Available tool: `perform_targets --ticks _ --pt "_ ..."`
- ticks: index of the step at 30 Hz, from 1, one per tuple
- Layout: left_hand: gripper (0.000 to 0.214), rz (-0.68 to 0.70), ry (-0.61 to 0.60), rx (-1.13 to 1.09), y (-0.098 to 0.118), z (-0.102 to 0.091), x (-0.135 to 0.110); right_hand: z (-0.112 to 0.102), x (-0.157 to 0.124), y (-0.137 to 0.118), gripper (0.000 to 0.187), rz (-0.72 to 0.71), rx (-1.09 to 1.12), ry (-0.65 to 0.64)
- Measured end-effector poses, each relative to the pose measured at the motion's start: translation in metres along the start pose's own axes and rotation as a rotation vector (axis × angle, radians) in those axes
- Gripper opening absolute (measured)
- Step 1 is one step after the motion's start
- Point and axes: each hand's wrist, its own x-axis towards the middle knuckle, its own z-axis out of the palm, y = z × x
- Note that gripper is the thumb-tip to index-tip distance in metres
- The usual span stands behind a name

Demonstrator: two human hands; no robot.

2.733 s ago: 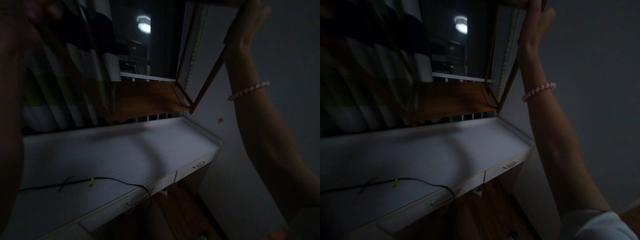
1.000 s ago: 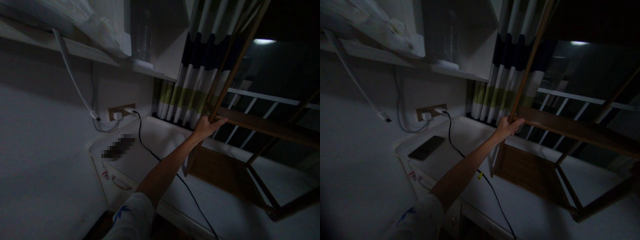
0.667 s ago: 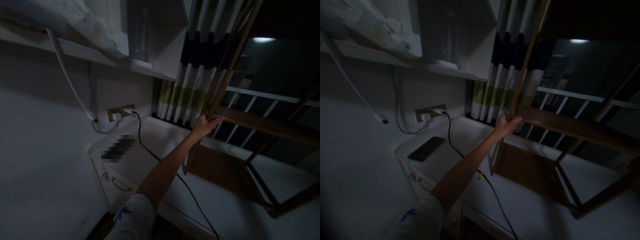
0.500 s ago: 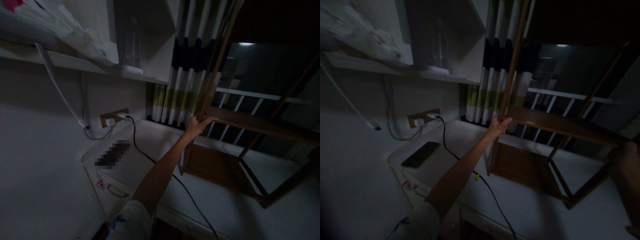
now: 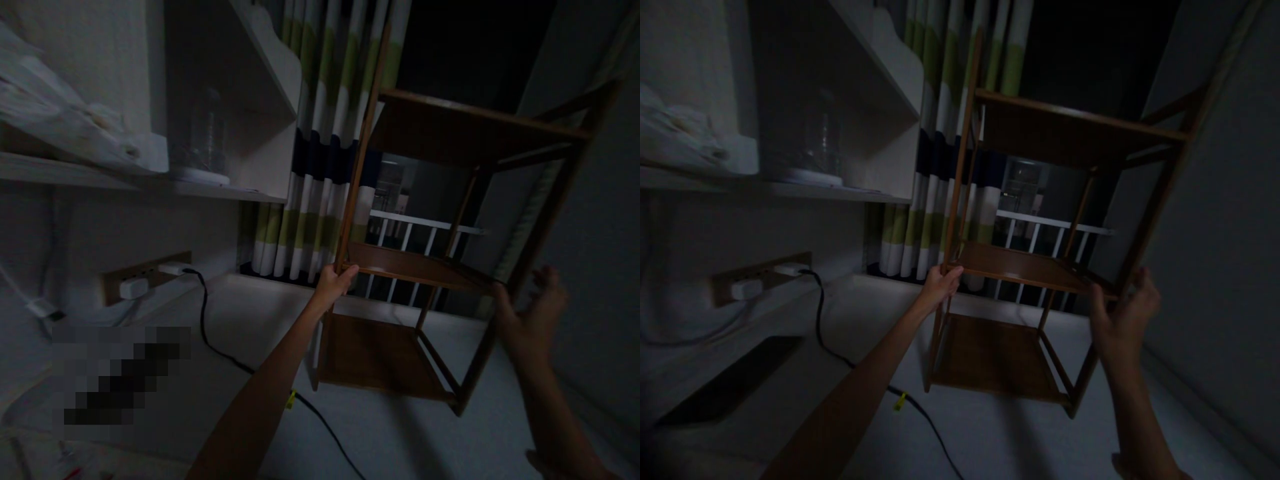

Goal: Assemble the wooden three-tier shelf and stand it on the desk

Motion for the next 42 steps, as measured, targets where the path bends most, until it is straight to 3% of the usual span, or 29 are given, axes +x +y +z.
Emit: perform_targets --ticks 2,6,10,15,22,29,33,37,42 --pt "0.043 0.005 0.005 0.007 -0.001 0.0 0.001 0.006 -0.001 -0.036 0.066 -0.348 0.088 -0.226" --pt "0.043 0.011 -0.005 0.02 -0.004 -0.001 0.002 0.037 0.0 -0.105 0.069 -0.726 -0.083 -0.571" --pt "0.04 0.019 -0.025 0.034 -0.006 0.0 0.004 0.064 0.003 -0.142 0.06 -0.803 -0.245 -0.73" --pt "0.034 0.041 -0.029 0.05 -0.005 0.001 0.002 0.077 0.0 -0.153 0.046 -0.69 -0.383 -0.867" --pt "0.032 0.132 -0.005 0.112 -0.001 0.003 0.0 0.082 -0.003 -0.146 0.047 -0.665 -0.441 -0.838" --pt "0.034 0.241 0.003 0.023 -0.006 0.006 -0.005 0.082 -0.003 -0.144 0.05 -0.676 -0.394 -0.774" --pt "0.034 0.16 0.122 0.275 -0.024 0.005 -0.023 0.082 -0.002 -0.141 0.047 -0.68 -0.383 -0.754" --pt "0.028 0.088 0.153 0.389 -0.041 0.003 -0.04 0.081 -0.001 -0.138 0.047 -0.682 -0.36 -0.749" --pt "0.029 0.048 0.137 0.467 -0.033 0.009 -0.052 0.075 0.001 -0.131 0.047 -0.717 -0.355 -0.738"
